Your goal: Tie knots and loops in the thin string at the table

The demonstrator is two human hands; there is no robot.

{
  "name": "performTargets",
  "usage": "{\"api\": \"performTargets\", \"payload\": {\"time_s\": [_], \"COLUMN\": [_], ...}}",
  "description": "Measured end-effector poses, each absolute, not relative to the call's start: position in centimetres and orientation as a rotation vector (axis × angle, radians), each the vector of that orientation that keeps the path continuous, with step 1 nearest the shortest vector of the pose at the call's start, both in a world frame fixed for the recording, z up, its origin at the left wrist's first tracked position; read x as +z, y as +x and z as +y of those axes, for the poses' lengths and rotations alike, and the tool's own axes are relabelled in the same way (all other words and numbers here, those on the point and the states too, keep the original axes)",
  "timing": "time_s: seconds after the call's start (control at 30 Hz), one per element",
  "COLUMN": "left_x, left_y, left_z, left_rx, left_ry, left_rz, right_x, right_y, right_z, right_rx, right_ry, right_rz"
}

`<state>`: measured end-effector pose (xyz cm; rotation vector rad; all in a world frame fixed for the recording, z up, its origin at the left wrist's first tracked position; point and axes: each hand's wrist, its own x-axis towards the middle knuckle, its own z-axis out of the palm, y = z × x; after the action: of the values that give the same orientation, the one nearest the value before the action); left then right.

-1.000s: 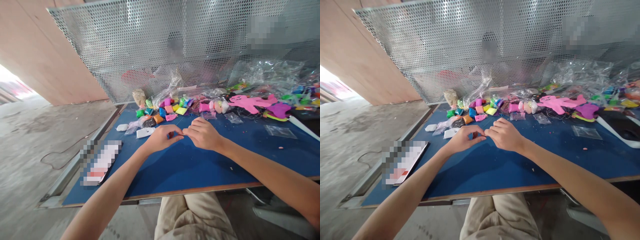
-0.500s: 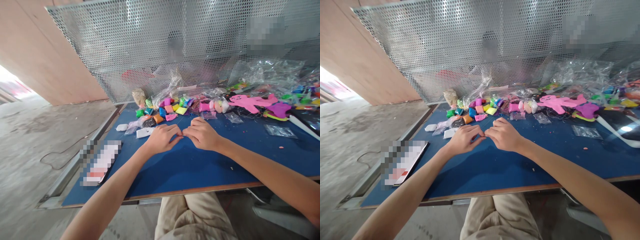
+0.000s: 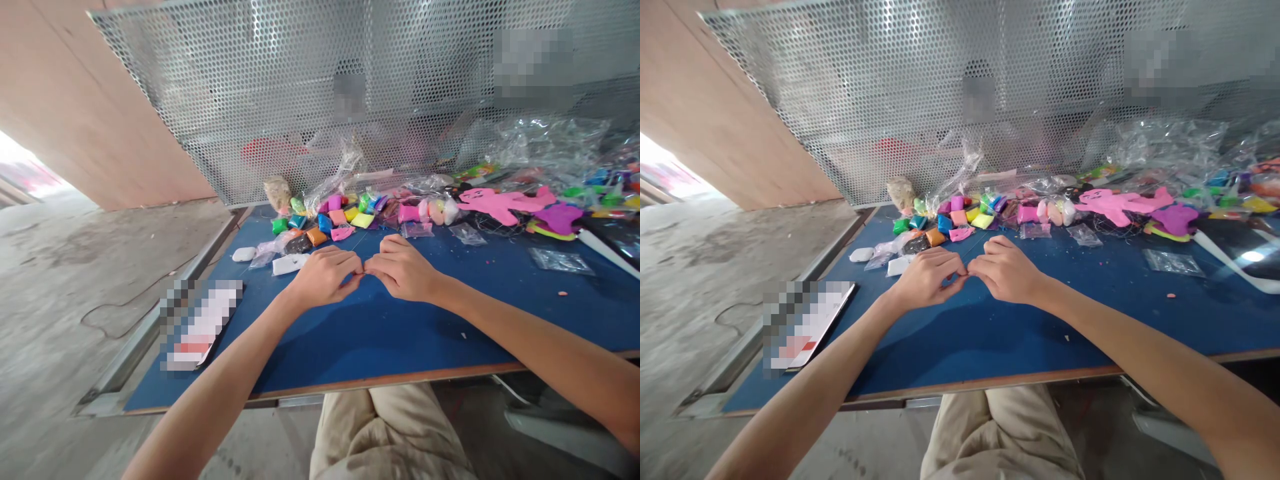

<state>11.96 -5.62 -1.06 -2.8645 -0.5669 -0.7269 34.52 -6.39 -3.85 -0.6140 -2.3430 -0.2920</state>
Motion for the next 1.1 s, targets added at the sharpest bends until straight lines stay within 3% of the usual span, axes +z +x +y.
{"api": "performTargets", "payload": {"time_s": [0.2,0.5,0.9,1.1], "left_x": [-1.4,-2.5,-3.0,-3.1], "left_y": [12.0,11.7,12.2,12.3], "left_z": [-5.4,-4.2,-4.2,-4.1], "left_rx": [-0.81,-1.004,-1.149,-1.136], "left_ry": [-2.809,-2.955,-3.113,-3.096], "left_rz": [-0.508,-0.885,-1.21,-1.286], "right_x": [-4.0,-4.0,-4.5,-4.6], "right_y": [34.4,34.5,34.9,34.7], "right_z": [-6.2,-6.0,-5.7,-5.7], "right_rx": [-0.212,0.252,0.515,0.458], "right_ry": [-0.631,-0.889,-0.937,-0.959], "right_rz": [-2.321,-2.143,-2.164,-2.234]}}
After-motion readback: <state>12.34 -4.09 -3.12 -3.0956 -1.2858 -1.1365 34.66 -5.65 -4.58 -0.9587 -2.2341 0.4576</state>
